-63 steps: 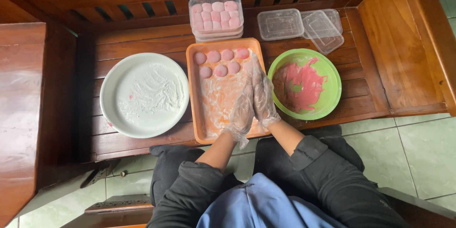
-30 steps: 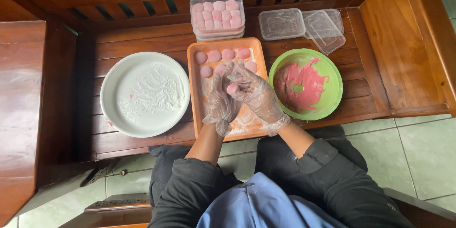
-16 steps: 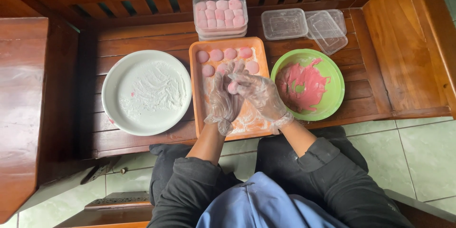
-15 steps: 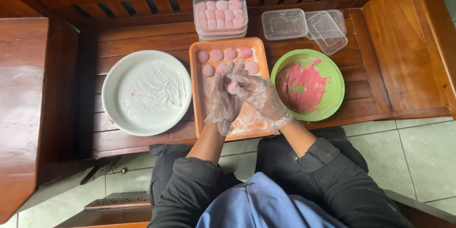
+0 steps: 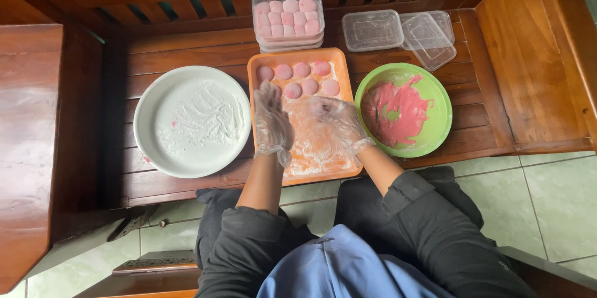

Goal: The person is shaping pink dough into small balls and arranging them on a tray.

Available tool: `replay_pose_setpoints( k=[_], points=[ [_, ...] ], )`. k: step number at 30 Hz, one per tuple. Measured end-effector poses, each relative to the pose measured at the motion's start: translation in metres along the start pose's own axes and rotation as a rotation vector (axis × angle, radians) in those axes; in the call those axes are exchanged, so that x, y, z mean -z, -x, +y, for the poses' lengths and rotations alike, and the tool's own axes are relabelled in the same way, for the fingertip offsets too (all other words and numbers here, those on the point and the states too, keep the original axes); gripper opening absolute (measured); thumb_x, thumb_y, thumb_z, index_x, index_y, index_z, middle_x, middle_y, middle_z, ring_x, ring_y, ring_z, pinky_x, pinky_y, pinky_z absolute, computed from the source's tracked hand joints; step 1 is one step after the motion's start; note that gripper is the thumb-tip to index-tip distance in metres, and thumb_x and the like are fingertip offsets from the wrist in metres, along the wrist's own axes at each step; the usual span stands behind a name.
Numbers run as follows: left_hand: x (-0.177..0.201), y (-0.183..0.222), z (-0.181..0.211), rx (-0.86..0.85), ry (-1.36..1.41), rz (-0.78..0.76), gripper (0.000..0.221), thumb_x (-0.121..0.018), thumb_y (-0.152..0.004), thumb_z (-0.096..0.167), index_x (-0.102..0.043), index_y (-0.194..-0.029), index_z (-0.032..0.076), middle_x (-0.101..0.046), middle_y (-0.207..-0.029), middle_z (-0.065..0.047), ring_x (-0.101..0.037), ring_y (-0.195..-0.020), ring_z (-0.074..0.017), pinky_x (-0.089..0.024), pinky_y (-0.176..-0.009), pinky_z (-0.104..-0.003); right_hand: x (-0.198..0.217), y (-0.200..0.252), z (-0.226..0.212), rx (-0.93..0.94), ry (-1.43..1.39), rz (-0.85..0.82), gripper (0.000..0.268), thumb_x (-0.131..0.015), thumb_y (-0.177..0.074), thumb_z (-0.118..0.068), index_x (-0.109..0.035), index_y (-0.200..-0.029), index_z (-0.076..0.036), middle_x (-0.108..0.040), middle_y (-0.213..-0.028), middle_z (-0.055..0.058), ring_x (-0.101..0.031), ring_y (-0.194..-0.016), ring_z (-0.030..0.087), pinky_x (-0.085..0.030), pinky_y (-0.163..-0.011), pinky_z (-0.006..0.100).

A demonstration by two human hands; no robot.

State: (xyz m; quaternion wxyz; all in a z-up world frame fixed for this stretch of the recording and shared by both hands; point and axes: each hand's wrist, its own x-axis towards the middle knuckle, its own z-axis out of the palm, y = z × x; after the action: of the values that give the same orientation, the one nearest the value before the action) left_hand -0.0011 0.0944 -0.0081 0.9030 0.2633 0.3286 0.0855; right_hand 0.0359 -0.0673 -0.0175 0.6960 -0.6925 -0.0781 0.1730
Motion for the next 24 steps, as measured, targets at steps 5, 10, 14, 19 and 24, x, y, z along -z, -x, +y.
replay_pose_setpoints(
  k=[5,10,14,19,24],
  points=[
    [-0.018,0.027,0.020,-0.058,-0.045,0.042,0.067,-0.036,-0.102,0.066,-0.035,-0.159,0.030,-0.025,-0.170,0.000,-0.012,-0.158,-0.0302,-0.002,-0.127,-0.054,0.028,-0.035,0.057,0.059,0.810,0.138,0.020,-0.070,-0.087,-0.025,-0.080,-0.105,-0.028,-0.077,-0.090,0.001,-0.073,-0.086,0.024,-0.061,-0.077,0.036],
    [-0.006,0.010,0.004,-0.010,-0.019,0.039,0.070,-0.039,-0.101,0.067,-0.035,-0.159,0.028,-0.026,-0.169,-0.001,-0.014,-0.157,-0.0328,-0.008,-0.127,-0.054,0.061,-0.054,0.228,0.225,1.416,0.332,0.014,-0.064,-0.090,-0.032,-0.078,-0.093,-0.036,-0.072,-0.075,-0.007,-0.072,-0.074,0.011,-0.059,-0.062,0.025],
    [-0.009,0.011,0.003,-0.007,-0.058,0.017,0.069,-0.039,-0.102,0.066,-0.037,-0.159,0.027,-0.026,-0.169,-0.003,-0.015,-0.156,-0.0351,-0.011,-0.127,-0.054,0.073,-0.140,0.298,0.259,1.848,0.169,0.006,-0.064,-0.086,-0.016,-0.066,-0.084,-0.011,-0.056,-0.073,0.000,-0.063,-0.061,0.010,-0.054,-0.043,0.022],
    [-0.020,0.023,0.005,-0.022,-0.048,0.024,0.069,-0.041,-0.103,0.060,-0.038,-0.158,0.019,-0.026,-0.169,-0.010,-0.013,-0.157,-0.0387,-0.010,-0.128,-0.056,0.063,-0.150,0.278,-0.049,1.460,-0.036,0.027,-0.057,-0.093,-0.016,-0.070,-0.096,0.007,-0.067,-0.083,0.019,-0.067,-0.086,0.028,-0.059,-0.062,0.028],
    [-0.028,0.028,0.005,-0.036,-0.047,0.041,0.068,-0.046,-0.101,0.057,-0.042,-0.156,0.017,-0.032,-0.165,-0.010,-0.018,-0.156,-0.0385,-0.012,-0.127,-0.056,0.028,-0.066,0.010,-0.260,0.465,0.217,0.026,-0.072,-0.091,-0.032,-0.078,-0.115,-0.025,-0.072,-0.115,0.018,-0.067,-0.112,0.032,-0.058,-0.089,0.038]
  ],
)
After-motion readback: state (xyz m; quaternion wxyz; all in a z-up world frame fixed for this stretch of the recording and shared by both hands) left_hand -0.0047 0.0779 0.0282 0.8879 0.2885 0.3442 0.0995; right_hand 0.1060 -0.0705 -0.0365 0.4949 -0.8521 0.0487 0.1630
